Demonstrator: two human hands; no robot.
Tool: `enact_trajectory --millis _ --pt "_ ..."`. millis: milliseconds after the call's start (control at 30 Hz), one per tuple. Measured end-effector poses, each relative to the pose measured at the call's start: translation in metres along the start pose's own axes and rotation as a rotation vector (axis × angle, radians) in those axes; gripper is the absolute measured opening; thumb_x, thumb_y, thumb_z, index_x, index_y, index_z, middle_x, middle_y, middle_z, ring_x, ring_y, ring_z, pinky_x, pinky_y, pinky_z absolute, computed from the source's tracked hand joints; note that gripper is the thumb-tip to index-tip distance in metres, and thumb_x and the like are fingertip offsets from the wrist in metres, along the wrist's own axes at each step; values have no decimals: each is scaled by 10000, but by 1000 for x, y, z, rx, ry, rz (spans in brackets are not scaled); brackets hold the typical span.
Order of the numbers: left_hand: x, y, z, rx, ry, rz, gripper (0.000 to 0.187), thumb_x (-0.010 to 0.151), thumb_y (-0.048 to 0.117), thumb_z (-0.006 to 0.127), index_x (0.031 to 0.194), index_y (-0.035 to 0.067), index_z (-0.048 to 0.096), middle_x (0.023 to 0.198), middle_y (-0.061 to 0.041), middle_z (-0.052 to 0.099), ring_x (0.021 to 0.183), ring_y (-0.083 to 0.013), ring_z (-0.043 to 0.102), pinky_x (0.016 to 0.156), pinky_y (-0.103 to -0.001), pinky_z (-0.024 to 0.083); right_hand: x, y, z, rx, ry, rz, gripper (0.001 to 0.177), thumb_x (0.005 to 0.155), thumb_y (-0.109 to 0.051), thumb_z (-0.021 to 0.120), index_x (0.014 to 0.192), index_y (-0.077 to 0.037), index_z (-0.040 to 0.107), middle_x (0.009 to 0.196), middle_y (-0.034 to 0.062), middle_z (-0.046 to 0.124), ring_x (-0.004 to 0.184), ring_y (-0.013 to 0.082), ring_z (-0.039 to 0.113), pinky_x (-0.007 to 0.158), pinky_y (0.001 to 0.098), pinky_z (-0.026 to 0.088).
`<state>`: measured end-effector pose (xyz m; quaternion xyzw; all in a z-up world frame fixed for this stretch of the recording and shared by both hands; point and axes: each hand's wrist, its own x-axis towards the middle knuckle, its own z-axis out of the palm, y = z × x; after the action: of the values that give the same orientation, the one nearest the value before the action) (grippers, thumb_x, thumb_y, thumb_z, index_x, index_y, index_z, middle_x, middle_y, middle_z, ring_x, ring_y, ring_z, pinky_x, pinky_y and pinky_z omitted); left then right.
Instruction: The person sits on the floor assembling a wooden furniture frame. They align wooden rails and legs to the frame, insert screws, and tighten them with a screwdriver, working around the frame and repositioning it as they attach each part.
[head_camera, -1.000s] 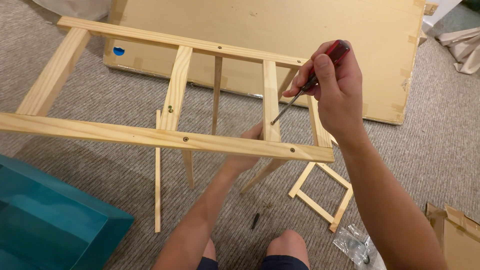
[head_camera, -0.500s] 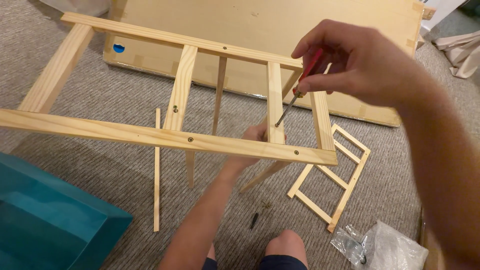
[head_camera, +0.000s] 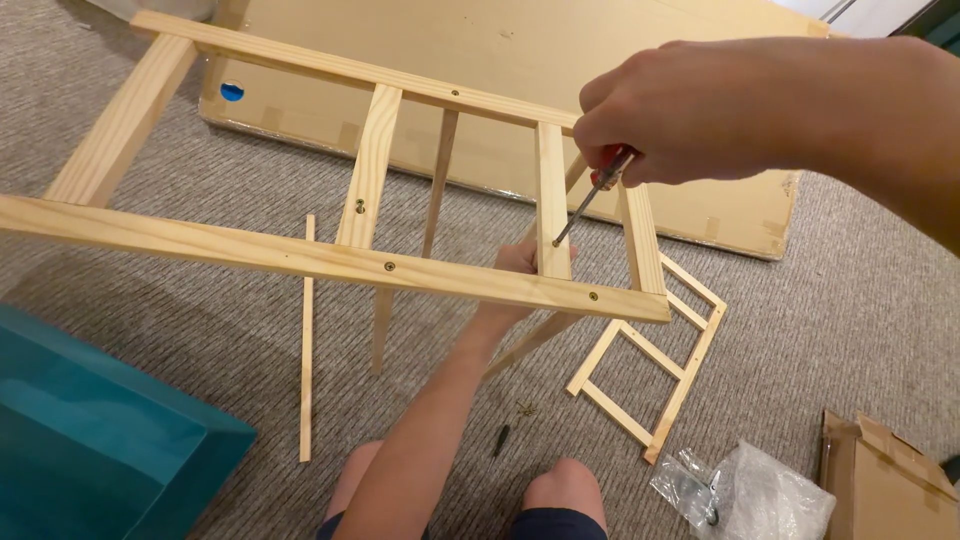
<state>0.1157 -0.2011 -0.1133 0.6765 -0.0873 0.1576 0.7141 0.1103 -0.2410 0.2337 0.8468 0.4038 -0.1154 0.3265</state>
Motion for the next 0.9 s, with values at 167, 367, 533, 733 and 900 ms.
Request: enact_trajectory --millis 167,367,533,733,900 --pt "1 2 1 6 -1 -122 182 943 263 736 971 88 777 736 3 744 667 -57 705 552 -252 562 1 -5 -5 -12 11 -15 201 870 -287 759 1028 -168 797 945 3 720 925 204 705 845 378 559" --pt "3 -4 6 10 -31 -108 163 951 236 723 947 81 774 759 3 751 695 -58 717 570 -243 581 -1 -13 -13 -173 -182 84 461 1031 -464 602 888 -63 780 715 126 728 672 286 693 698 416 575" --pt "4 -15 6 34 -21 55 120 920 167 733 1005 84 749 818 11 764 736 -57 731 613 -235 610 0 -16 -10 -116 -213 184 401 1015 -443 608 933 -78 753 733 111 709 666 272 696 682 415 583" --pt "0 -14 -1 0 12 120 124 926 135 732 1027 69 705 783 8 736 710 -68 702 603 -258 576 0 -4 1 -169 113 -116 153 860 -267 742 945 -141 751 873 15 693 820 243 698 727 423 562" --pt "2 -11 -1 77 39 101 129 931 137 704 1040 77 669 754 27 707 689 -52 691 599 -251 565 5 -6 -3 -169 -42 15 221 931 -357 725 938 -145 785 791 46 729 794 241 704 770 403 544"
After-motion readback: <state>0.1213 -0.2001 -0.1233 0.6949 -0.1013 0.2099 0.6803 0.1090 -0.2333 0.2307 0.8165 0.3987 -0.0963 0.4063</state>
